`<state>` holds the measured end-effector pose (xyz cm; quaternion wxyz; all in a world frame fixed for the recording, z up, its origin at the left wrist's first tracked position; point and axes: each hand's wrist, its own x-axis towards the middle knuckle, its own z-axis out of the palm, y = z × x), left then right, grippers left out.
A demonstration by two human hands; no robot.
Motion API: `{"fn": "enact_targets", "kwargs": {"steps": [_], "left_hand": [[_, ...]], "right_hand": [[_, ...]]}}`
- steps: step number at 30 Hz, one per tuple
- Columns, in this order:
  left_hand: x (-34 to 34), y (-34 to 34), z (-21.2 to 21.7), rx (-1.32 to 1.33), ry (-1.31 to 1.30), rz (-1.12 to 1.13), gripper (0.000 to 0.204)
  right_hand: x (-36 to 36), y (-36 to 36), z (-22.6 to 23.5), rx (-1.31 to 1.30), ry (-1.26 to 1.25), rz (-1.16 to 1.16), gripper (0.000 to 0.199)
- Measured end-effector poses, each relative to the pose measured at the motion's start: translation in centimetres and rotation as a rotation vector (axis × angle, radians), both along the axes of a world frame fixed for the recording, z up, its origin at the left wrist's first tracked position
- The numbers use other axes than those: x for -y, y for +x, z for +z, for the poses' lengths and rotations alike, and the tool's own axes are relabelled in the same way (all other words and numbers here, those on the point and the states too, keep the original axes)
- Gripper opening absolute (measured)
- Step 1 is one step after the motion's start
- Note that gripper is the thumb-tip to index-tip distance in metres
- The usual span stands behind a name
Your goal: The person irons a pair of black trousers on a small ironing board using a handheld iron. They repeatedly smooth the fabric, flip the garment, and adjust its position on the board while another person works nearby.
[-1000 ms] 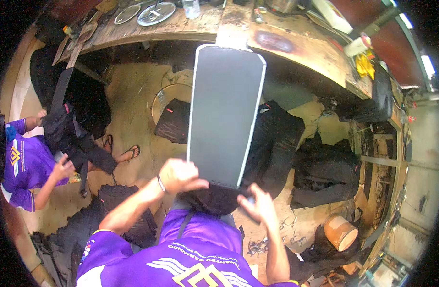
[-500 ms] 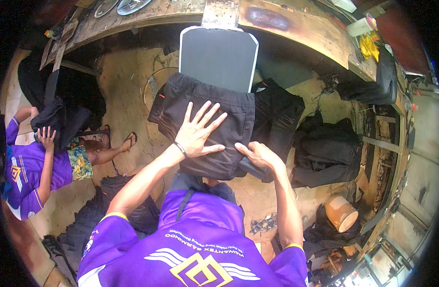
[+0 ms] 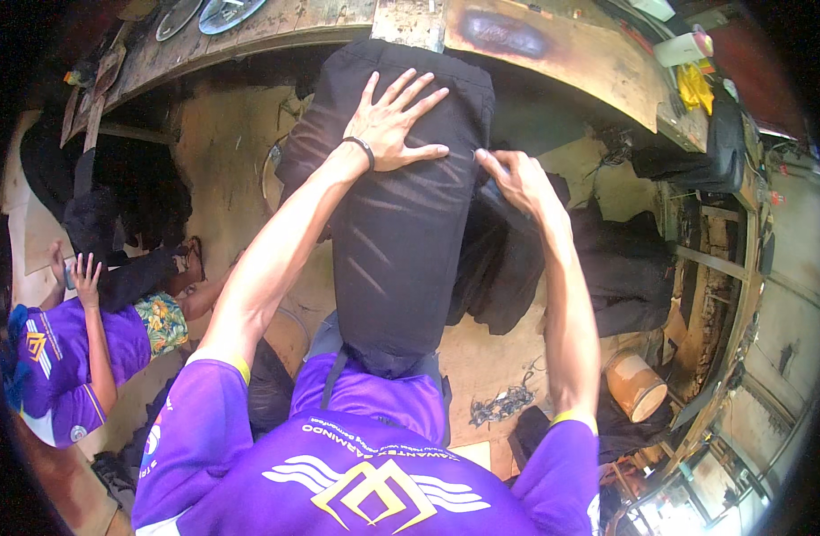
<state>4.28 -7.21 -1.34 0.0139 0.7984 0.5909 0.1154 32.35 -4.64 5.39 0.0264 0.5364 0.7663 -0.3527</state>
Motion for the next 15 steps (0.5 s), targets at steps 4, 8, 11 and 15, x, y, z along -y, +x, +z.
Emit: {"fn": "enact_targets", "kwargs": {"steps": [4, 8, 11, 15], "left_hand": [[0.8, 0.6, 0.4, -0.069, 0.035, -0.036, 0.093], [0.8, 2.5, 3.7, -0.169, -0.042, -0.323, 0.074], [0.1, 4.1, 8.6, -0.325, -0.517, -0.269, 0.062], [0.3, 6.3, 13.6, -0.446, -0.816, -0.21, 0.056]], "right_hand": [[8.8, -0.5, 4.7, 0.281, -0.272, -0.068, 0.079], [13.8, 0.0, 1.9, 0.209, -0.499, -0.033, 0.082], [14.8, 0.8, -1.6, 0.137, -0.399, -0.045, 0.079], [15.4, 1.0, -2.8, 0.15, -0.237, -0.082, 0.076]]}}
